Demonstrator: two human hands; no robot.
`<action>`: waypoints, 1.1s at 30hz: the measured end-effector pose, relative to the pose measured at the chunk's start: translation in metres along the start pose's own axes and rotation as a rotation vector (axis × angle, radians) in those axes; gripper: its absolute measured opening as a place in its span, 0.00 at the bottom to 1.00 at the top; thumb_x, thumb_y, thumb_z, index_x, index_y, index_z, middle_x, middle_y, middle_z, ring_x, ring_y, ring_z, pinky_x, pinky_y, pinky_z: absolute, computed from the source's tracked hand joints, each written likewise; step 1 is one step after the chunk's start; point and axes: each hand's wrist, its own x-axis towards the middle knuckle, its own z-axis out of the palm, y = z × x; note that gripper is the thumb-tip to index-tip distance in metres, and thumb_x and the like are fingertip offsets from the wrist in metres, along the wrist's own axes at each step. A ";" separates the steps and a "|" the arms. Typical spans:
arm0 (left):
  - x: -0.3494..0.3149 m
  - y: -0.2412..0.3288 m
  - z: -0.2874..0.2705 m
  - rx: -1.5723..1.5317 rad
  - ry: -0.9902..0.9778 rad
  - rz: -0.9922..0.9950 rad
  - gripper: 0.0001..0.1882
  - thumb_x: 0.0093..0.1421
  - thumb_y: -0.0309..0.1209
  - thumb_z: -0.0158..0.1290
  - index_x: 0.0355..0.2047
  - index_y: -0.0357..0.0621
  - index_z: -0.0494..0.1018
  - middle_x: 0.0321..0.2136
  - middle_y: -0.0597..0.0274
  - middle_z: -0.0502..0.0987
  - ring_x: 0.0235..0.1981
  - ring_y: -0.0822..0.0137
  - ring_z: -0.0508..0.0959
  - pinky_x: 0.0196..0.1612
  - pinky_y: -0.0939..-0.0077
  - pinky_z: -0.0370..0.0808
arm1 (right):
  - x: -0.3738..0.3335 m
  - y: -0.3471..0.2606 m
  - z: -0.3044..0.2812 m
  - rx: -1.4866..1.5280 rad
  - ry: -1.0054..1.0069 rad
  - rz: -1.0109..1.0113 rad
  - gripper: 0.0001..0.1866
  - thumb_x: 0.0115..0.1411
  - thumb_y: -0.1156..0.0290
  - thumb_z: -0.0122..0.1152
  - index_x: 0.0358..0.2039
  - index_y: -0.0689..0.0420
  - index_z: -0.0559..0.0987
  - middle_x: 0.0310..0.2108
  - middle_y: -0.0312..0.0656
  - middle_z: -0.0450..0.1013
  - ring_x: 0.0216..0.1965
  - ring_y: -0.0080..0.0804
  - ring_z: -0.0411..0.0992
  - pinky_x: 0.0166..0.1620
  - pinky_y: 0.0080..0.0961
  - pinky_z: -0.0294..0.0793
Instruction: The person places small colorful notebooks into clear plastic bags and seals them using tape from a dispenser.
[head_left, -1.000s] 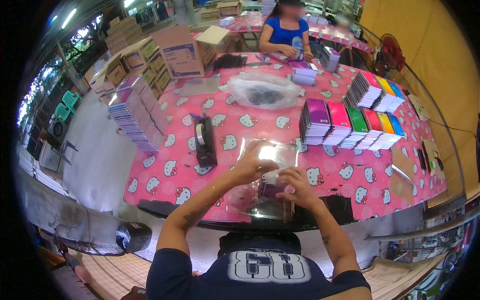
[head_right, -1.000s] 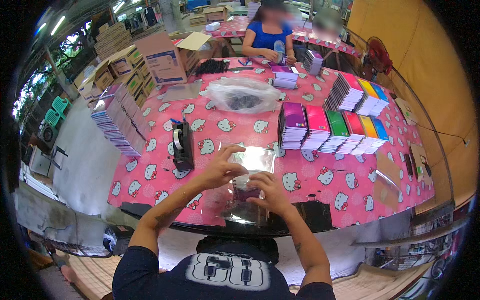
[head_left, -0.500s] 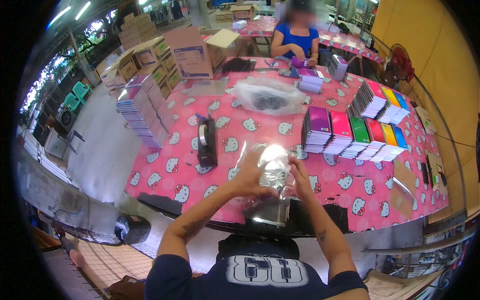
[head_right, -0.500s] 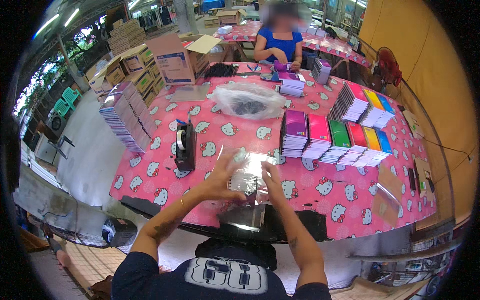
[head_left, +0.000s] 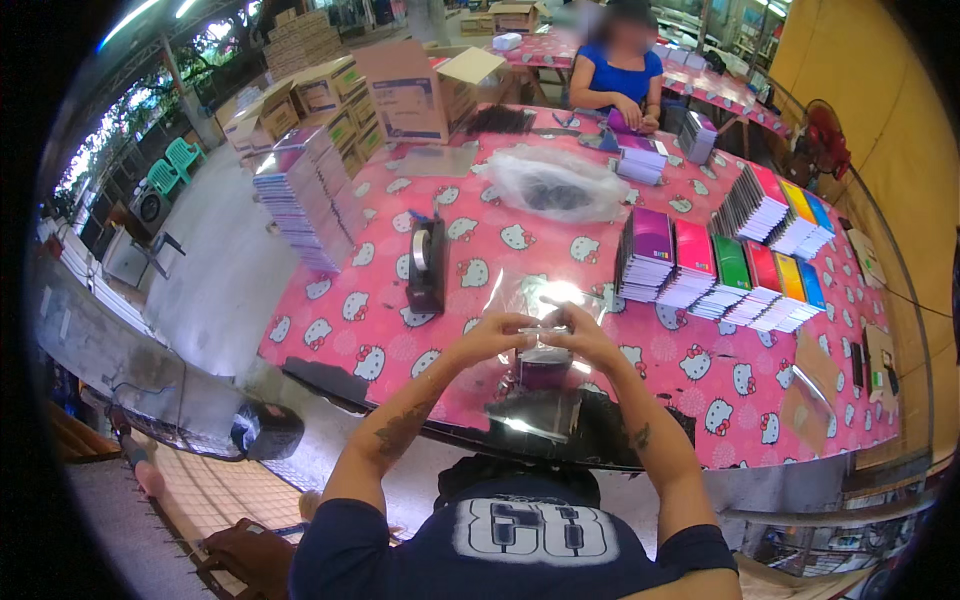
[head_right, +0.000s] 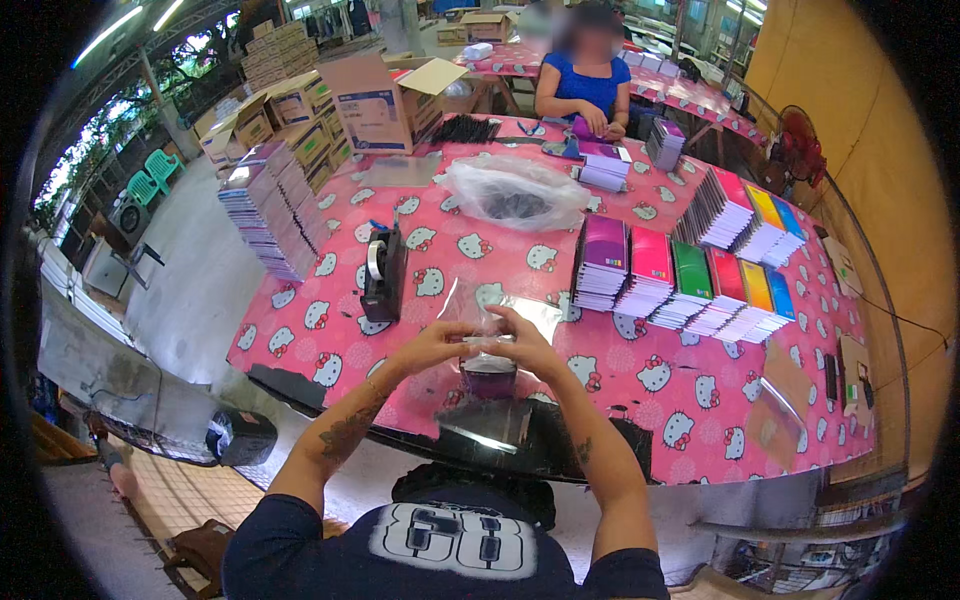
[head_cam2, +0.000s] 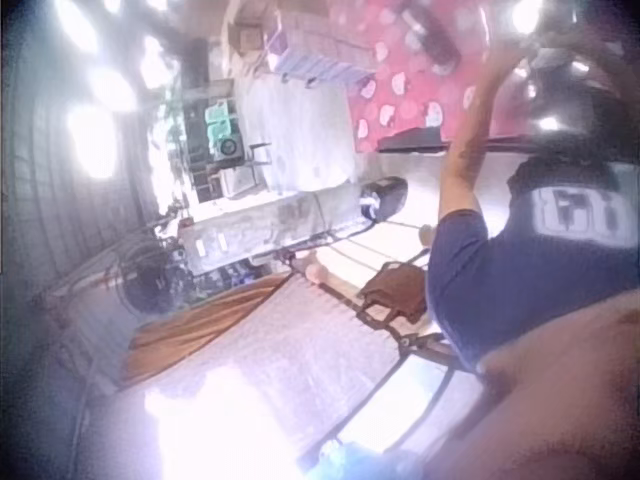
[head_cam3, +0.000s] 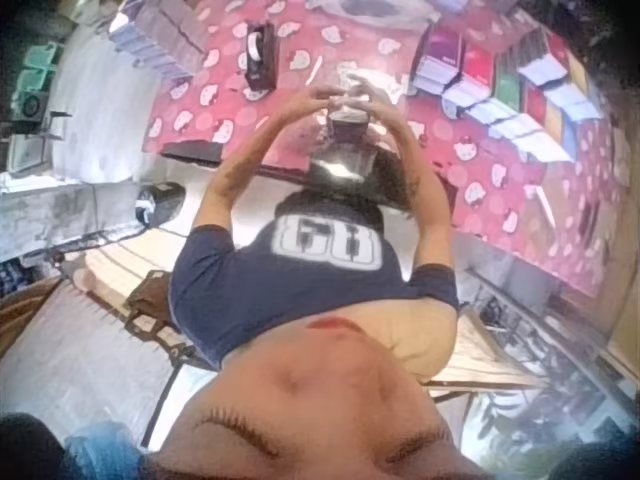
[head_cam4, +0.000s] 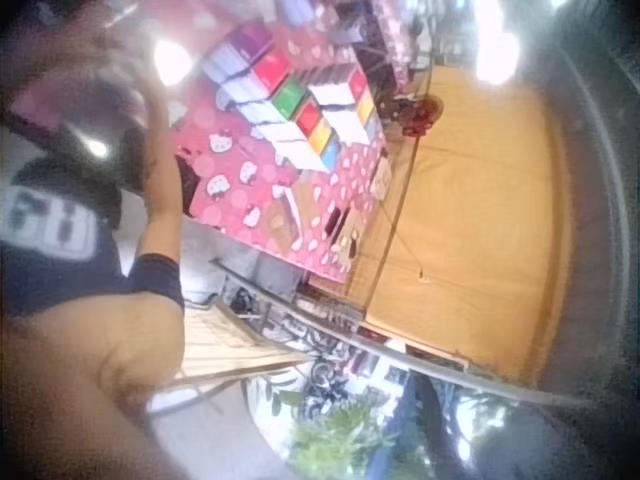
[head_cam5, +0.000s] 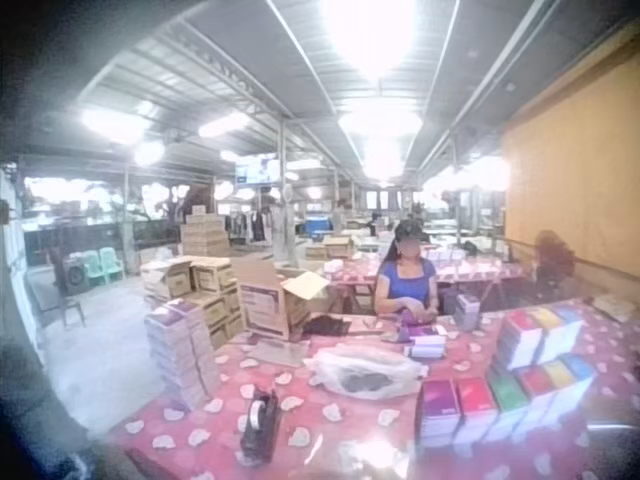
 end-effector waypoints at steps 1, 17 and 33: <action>0.003 0.001 0.003 0.037 0.024 0.001 0.26 0.62 0.34 0.61 0.57 0.34 0.73 0.49 0.52 0.79 0.50 0.67 0.77 0.53 0.72 0.74 | 0.004 -0.002 -0.004 -0.001 0.003 0.003 0.23 0.59 0.68 0.68 0.54 0.57 0.75 0.42 0.35 0.74 0.39 0.25 0.71 0.43 0.25 0.71; -0.028 0.007 0.027 1.225 0.188 0.727 0.22 0.62 0.33 0.59 0.56 0.43 0.74 0.60 0.52 0.71 0.59 0.54 0.72 0.58 0.58 0.71 | -0.053 0.016 0.007 -0.958 0.077 -0.458 0.26 0.53 0.69 0.72 0.53 0.56 0.78 0.56 0.46 0.73 0.66 0.45 0.62 0.66 0.44 0.61; 0.024 0.019 0.037 1.093 0.332 0.341 0.17 0.55 0.36 0.61 0.40 0.38 0.74 0.28 0.50 0.79 0.30 0.50 0.80 0.34 0.59 0.76 | -0.039 -0.005 0.017 -0.062 0.309 0.199 0.31 0.55 0.73 0.71 0.57 0.55 0.67 0.46 0.42 0.65 0.43 0.31 0.69 0.42 0.28 0.73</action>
